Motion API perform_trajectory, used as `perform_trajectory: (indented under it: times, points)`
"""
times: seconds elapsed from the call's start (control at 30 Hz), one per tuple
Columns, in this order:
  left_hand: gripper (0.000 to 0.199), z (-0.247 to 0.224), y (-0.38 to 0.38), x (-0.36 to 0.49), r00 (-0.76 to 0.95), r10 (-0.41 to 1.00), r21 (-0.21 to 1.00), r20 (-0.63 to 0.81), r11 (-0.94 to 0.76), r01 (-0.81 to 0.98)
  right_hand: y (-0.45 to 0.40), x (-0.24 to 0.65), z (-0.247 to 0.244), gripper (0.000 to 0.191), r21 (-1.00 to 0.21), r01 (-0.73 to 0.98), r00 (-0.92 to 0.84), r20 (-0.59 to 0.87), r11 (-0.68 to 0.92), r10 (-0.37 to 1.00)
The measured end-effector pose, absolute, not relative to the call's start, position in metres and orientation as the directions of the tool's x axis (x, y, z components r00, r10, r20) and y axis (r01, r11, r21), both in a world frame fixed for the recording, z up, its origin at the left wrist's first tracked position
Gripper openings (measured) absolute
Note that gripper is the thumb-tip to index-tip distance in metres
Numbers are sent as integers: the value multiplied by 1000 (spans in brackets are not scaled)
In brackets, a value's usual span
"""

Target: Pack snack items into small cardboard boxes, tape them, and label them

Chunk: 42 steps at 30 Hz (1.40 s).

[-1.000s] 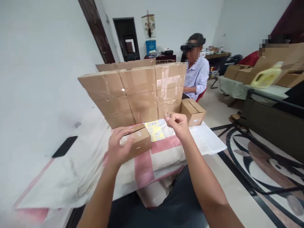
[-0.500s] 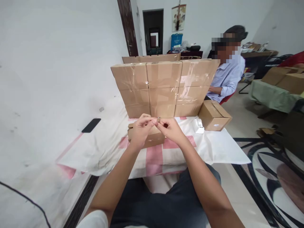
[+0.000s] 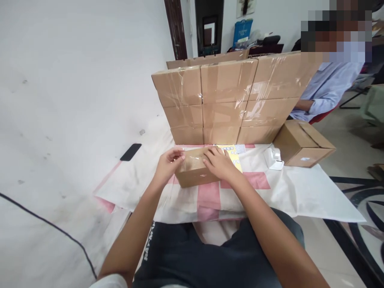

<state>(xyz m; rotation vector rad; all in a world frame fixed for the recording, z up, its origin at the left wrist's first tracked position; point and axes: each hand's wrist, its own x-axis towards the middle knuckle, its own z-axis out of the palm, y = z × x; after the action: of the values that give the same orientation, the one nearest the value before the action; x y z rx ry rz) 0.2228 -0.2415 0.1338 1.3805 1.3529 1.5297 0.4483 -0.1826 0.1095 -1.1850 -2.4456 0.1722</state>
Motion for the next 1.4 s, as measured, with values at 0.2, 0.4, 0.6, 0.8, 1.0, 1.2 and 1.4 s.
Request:
perform_trajectory:
  times: [0.2,0.4,0.6,0.8,1.0,1.2,1.4]
  points:
    - [32,118,-229,231,-205,956,972,209,-179,154,-184,443,106,36,-272,762,-534,248,587,808]
    - [37,113,-220,239,-220,963,986,153,-132,105,-185,441,106,38,-266,771,-529,239,579,814]
    - [47,116,-222,235,-273,950,988,153,-157,10,-186,441,106,38,-261,780,-522,231,569,821]
    - [45,122,-227,230,-252,948,980,196,-197,19,-187,441,108,37,-273,780,-515,229,563,826]
    - [39,113,-227,240,-185,958,973,219,-201,111,-190,441,110,35,-274,784,-507,234,557,829]
    - [33,103,-227,247,-178,948,945,263,-215,247,-190,441,110,36,-272,786,-507,229,555,831]
    - [33,99,-224,248,-197,941,925,275,-203,323,-190,441,111,36,-269,786,-507,232,556,830]
